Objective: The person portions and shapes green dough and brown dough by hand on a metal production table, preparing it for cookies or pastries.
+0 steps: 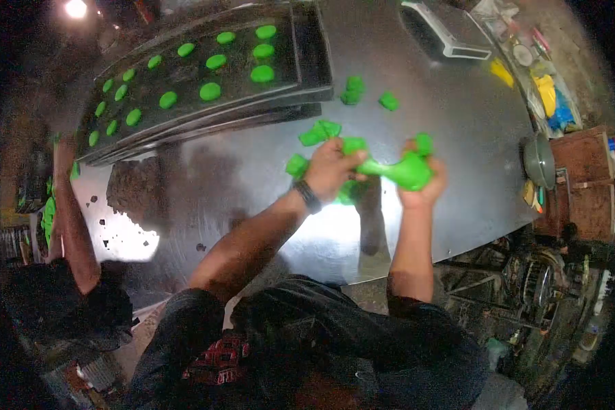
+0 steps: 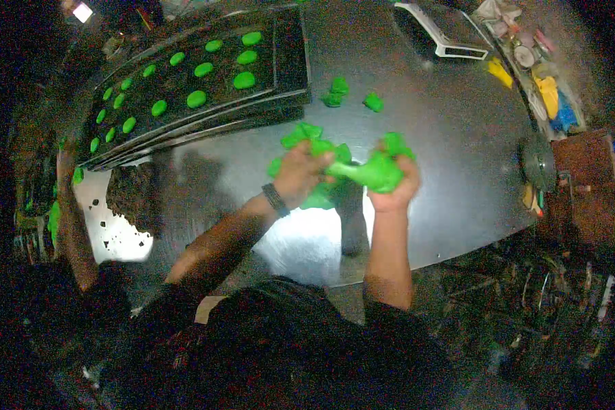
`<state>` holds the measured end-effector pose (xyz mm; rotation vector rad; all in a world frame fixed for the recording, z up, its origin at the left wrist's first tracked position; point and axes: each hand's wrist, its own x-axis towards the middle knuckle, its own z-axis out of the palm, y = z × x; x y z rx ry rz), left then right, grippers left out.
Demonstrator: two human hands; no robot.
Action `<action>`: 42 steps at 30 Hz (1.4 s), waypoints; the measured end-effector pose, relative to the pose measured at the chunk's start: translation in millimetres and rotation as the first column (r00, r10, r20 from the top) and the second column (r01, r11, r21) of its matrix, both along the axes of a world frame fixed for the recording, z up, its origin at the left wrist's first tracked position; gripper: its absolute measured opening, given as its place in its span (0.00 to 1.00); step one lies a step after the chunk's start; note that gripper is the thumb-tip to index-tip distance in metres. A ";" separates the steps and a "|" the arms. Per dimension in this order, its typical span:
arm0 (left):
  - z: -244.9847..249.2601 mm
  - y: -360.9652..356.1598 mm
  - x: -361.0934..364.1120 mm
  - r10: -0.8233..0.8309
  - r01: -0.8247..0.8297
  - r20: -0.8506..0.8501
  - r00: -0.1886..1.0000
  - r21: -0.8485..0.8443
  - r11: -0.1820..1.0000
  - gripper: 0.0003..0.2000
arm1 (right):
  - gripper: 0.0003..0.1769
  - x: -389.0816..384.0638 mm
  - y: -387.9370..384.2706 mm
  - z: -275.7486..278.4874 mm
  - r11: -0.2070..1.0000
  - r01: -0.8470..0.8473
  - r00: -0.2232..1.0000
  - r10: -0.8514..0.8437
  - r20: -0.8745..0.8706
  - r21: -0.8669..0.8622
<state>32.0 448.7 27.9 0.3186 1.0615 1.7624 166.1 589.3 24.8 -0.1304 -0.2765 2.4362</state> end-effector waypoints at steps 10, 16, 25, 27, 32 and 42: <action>10.2 33.0 -16.1 0.270 -0.284 -0.113 0.956 -0.135 0.949 0.19 | 0.15 77.1 83.6 151.5 0.954 0.265 0.920 -0.207 -0.332 0.140; 10.1 37.6 -31.5 0.275 -0.284 -0.173 0.946 -0.029 0.958 0.20 | 0.14 151.9 157.6 183.8 0.690 0.613 0.790 -0.529 -0.309 0.385; 12.2 34.1 -29.2 0.137 -0.203 -0.693 0.707 -0.014 0.979 0.19 | 0.13 126.9 97.8 221.9 0.756 0.460 0.885 -0.435 -0.167 0.465; 10.6 45.5 -19.1 0.038 -0.165 -0.880 0.473 -0.046 0.985 0.20 | 0.09 86.7 88.7 198.8 0.898 0.256 0.967 -0.236 -0.099 0.359; 62.0 32.8 9.9 0.155 0.033 -0.803 0.575 0.213 0.976 0.34 | 0.18 21.8 15.4 139.0 0.905 0.056 0.956 -0.170 0.239 0.421; 61.8 -41.0 11.0 0.041 -0.017 -0.264 0.964 0.094 0.995 0.12 | 0.07 14.8 13.2 106.0 0.835 0.474 0.728 -0.551 0.409 0.280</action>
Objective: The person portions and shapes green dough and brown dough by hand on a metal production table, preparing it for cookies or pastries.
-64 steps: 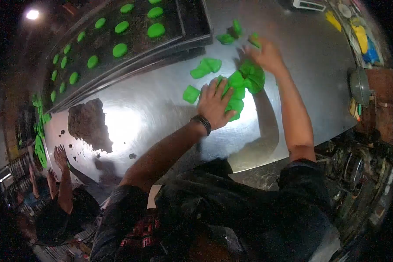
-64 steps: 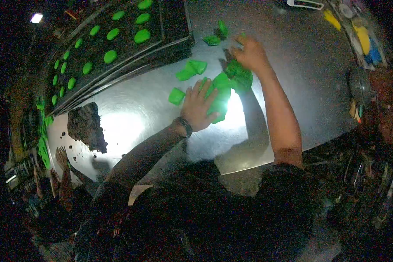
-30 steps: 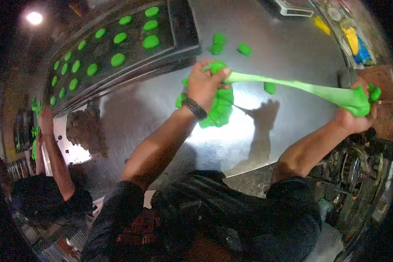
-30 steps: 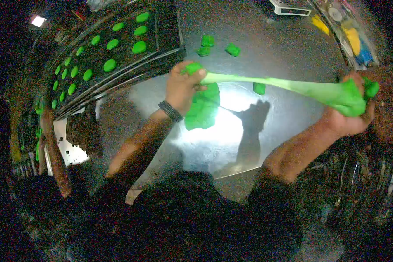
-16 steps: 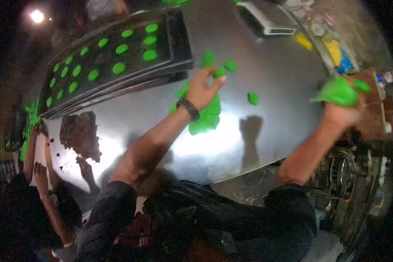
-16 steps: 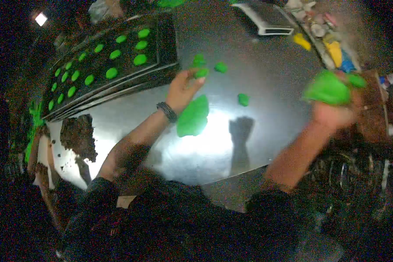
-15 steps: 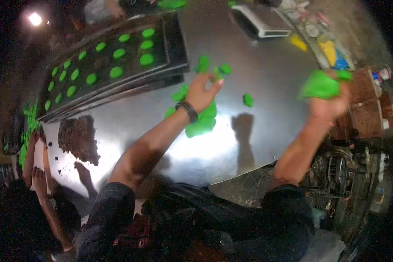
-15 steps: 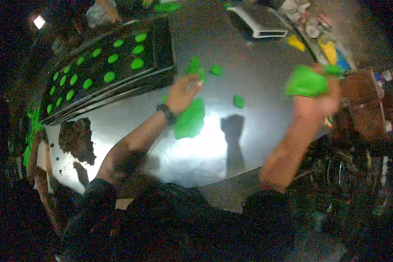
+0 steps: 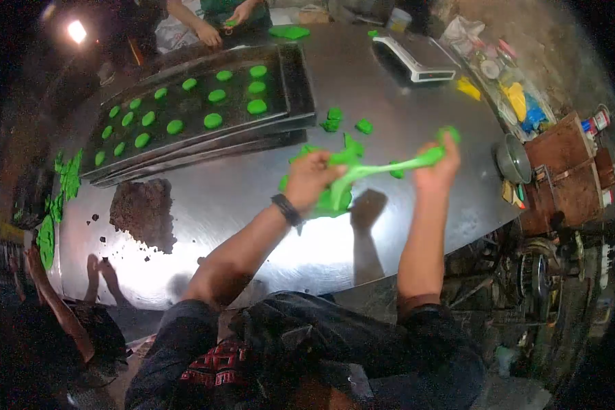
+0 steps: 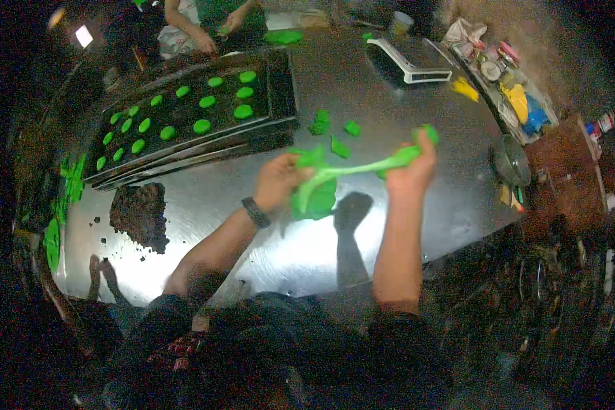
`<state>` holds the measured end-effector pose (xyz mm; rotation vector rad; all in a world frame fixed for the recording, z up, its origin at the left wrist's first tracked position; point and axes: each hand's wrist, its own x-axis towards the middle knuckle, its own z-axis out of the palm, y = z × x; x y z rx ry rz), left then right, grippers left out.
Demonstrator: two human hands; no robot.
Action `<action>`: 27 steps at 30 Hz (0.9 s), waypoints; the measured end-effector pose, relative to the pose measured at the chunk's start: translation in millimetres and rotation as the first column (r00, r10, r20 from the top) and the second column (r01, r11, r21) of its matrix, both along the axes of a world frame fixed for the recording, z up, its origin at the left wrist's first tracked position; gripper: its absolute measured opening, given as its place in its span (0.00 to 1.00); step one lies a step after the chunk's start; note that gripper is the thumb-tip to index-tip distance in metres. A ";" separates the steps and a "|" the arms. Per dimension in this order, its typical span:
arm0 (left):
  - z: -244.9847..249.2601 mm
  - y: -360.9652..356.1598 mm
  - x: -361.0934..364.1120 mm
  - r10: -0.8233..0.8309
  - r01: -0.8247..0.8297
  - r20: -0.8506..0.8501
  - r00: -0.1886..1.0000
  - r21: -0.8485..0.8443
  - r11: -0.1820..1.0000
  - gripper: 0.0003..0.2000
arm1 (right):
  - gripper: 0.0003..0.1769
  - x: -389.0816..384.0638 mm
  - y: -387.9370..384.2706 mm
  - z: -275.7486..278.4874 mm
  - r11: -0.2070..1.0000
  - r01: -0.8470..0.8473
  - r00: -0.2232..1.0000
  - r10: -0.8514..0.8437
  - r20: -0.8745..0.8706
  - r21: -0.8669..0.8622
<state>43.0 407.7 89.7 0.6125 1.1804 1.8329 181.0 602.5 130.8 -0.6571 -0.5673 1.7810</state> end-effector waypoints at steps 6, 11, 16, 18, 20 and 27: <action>-21.1 12.7 -23.3 0.063 -0.064 -0.043 0.997 -0.033 0.997 0.12 | 0.09 52.6 70.5 15.4 0.951 0.304 0.951 -0.300 -0.068 0.053; -30.0 23.3 -65.8 0.192 -0.192 -0.071 0.979 0.000 0.981 0.15 | 0.12 137.2 147.8 22.4 0.863 0.397 0.916 -0.351 -0.195 0.311; -67.1 60.6 -75.0 -0.126 -0.027 -0.831 0.542 -0.166 0.986 0.22 | 0.15 69.3 107.6 -0.8 0.976 0.027 0.994 -0.049 0.093 0.217; -88.1 72.9 -67.4 -0.209 -0.070 -0.867 0.453 -0.269 0.961 0.28 | 0.15 30.8 76.2 -23.1 0.978 -0.116 0.990 0.098 0.105 0.174; -85.0 68.3 -50.2 -0.250 -0.011 -0.760 0.600 -0.320 0.947 0.31 | 0.15 -2.7 43.5 -45.0 0.911 -0.357 0.929 0.323 0.180 0.209; -55.8 27.6 -30.3 -0.141 0.025 -0.446 0.884 -0.257 0.966 0.18 | 0.18 -46.3 -38.7 -81.7 0.838 -0.545 0.774 0.507 0.379 -0.008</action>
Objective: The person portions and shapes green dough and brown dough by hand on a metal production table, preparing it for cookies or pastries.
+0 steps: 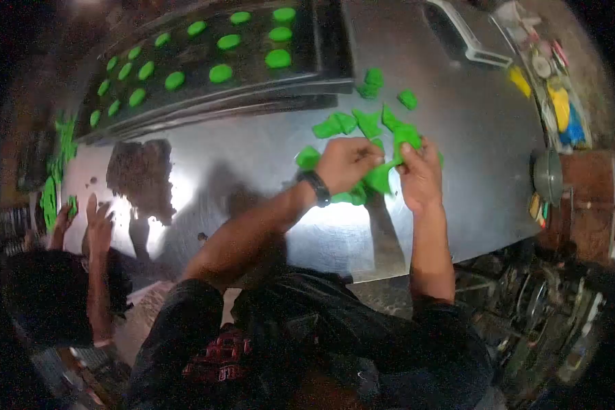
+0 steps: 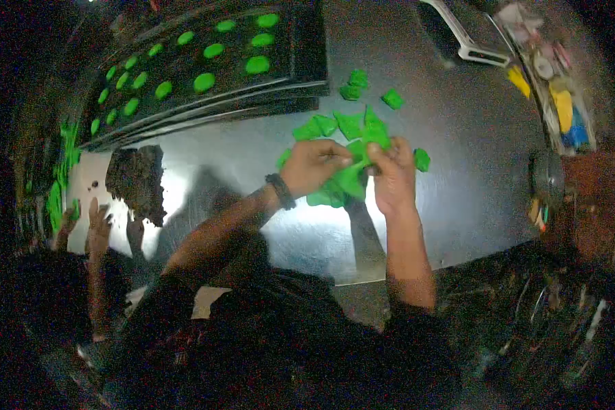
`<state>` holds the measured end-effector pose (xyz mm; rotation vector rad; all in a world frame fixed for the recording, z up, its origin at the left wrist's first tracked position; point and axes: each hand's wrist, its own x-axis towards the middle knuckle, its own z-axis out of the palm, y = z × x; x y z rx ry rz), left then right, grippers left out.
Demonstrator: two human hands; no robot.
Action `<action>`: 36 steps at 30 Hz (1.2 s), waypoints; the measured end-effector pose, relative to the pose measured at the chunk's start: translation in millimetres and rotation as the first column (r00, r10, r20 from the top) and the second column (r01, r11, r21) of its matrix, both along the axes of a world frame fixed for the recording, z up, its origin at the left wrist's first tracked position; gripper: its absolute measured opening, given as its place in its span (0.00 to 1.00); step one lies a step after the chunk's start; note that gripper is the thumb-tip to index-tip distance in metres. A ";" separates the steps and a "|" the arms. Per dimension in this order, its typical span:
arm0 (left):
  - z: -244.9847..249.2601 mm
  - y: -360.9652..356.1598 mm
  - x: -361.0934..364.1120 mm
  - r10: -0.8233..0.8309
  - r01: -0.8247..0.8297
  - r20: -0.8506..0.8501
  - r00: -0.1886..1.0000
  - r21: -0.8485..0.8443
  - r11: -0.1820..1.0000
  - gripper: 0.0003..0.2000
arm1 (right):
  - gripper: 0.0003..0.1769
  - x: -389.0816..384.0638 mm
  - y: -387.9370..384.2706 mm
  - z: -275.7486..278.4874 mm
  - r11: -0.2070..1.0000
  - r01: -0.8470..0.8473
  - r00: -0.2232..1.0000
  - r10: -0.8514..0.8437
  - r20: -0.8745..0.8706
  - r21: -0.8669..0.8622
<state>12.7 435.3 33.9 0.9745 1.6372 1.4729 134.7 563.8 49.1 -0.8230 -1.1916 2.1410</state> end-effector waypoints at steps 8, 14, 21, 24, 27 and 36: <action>-12.7 -74.0 -10.7 0.010 -0.006 0.125 0.992 -0.027 1.000 0.15 | 0.13 38.8 65.5 42.0 0.965 0.262 0.935 -0.247 -0.252 0.025; 21.4 -41.6 31.4 0.269 -0.163 -0.548 0.792 0.234 0.958 0.28 | 0.15 14.5 -22.6 52.5 0.996 -0.037 0.978 0.019 -0.206 -0.086; -12.2 -99.8 61.0 0.040 -0.093 -0.357 0.933 -0.132 0.987 0.10 | 0.21 24.2 -63.8 7.1 0.963 0.161 0.985 -0.170 -0.023 -0.214; -60.6 -139.2 52.2 0.046 -0.079 -0.273 0.961 -0.109 0.991 0.07 | 0.19 46.7 -4.4 16.5 0.907 0.421 0.898 -0.413 -0.153 0.023; -76.8 -178.4 33.0 0.307 -0.339 -0.239 0.921 -0.106 0.935 0.09 | 0.19 51.1 37.5 10.3 0.520 0.587 0.763 -0.611 -0.209 0.621; -22.1 -175.5 -8.2 0.737 -0.751 0.386 0.555 -0.150 0.644 0.15 | 0.26 28.5 19.0 -125.2 0.336 -0.585 0.629 -0.386 0.675 0.738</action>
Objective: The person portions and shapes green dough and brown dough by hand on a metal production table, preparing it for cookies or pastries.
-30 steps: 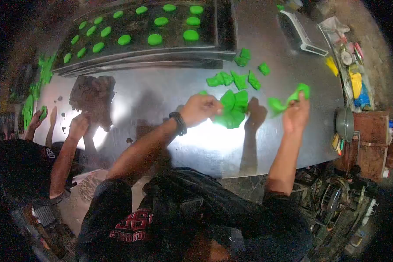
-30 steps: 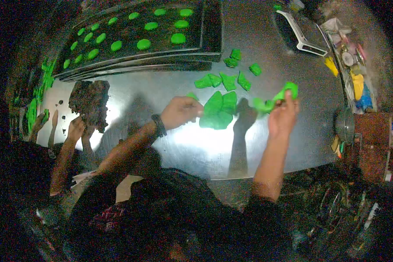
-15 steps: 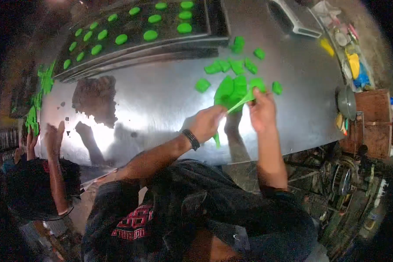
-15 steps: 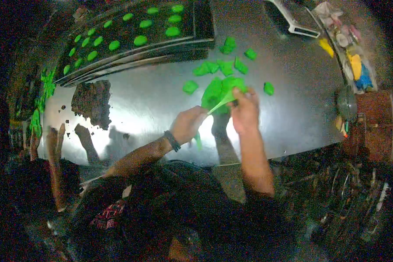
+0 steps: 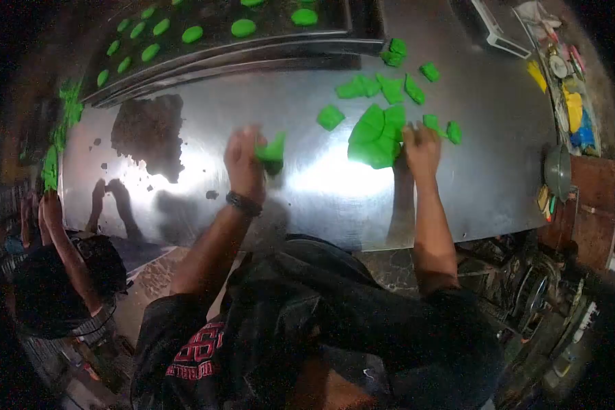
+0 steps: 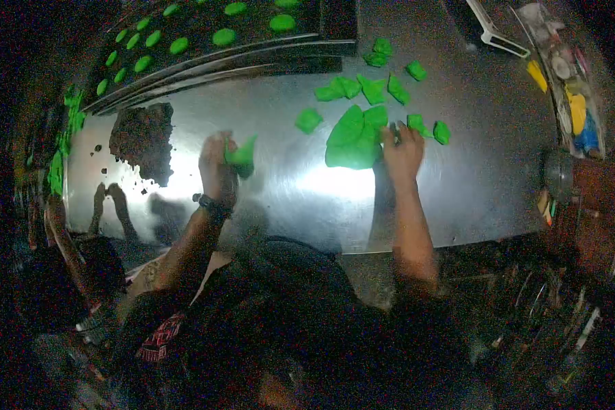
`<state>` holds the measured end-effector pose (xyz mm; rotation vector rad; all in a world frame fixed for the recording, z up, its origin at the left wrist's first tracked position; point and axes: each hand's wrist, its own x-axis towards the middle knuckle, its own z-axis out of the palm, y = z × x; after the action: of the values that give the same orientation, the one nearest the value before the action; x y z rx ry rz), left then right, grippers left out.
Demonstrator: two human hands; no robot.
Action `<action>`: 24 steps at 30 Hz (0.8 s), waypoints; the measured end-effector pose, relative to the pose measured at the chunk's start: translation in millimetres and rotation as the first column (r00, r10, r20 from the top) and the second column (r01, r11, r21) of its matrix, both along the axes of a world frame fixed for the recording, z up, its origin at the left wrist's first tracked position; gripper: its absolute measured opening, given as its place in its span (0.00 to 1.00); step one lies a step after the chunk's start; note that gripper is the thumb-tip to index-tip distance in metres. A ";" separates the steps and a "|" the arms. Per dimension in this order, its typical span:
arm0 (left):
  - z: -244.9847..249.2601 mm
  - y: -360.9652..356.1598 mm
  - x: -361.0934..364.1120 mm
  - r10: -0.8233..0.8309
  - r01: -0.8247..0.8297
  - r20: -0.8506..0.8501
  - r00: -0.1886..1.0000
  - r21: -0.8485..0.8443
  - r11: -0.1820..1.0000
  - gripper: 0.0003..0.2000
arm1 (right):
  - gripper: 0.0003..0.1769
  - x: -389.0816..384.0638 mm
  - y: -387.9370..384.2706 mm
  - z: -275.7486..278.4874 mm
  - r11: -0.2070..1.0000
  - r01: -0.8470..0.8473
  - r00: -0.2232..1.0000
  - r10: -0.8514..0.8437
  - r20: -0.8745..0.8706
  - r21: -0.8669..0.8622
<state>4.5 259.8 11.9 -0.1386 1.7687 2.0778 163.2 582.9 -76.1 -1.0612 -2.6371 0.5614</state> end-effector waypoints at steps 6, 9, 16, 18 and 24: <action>-55.7 42.0 -21.5 -0.712 0.256 -0.606 0.354 -0.669 0.697 0.09 | 0.21 -50.4 0.8 19.5 0.984 -0.096 0.995 0.097 0.003 -0.147; -39.5 41.7 7.0 -0.748 0.442 -0.465 0.473 -0.609 0.658 0.09 | 0.21 -33.0 12.0 -7.6 0.891 -0.129 0.960 0.004 -0.279 -0.434; -31.5 26.5 32.2 -0.626 0.547 -0.188 0.757 -0.342 0.764 0.14 | 0.16 -6.7 21.9 39.5 0.284 -0.367 0.261 -0.882 -0.391 -0.886; -19.7 15.7 34.1 -0.612 0.563 -0.170 0.772 -0.262 0.784 0.17 | 0.18 -12.5 28.5 86.5 0.392 -0.455 0.183 -0.837 -0.515 -0.799; 5.3 2.3 49.7 -0.477 0.486 -0.216 0.852 -0.015 0.874 0.31 | 0.18 -34.9 -29.6 217.3 0.310 -0.717 0.438 -0.496 -0.749 -0.624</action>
<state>54.2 262.1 17.1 0.5126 1.6570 1.8013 128.3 553.3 141.2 -0.3004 -1.0924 2.2196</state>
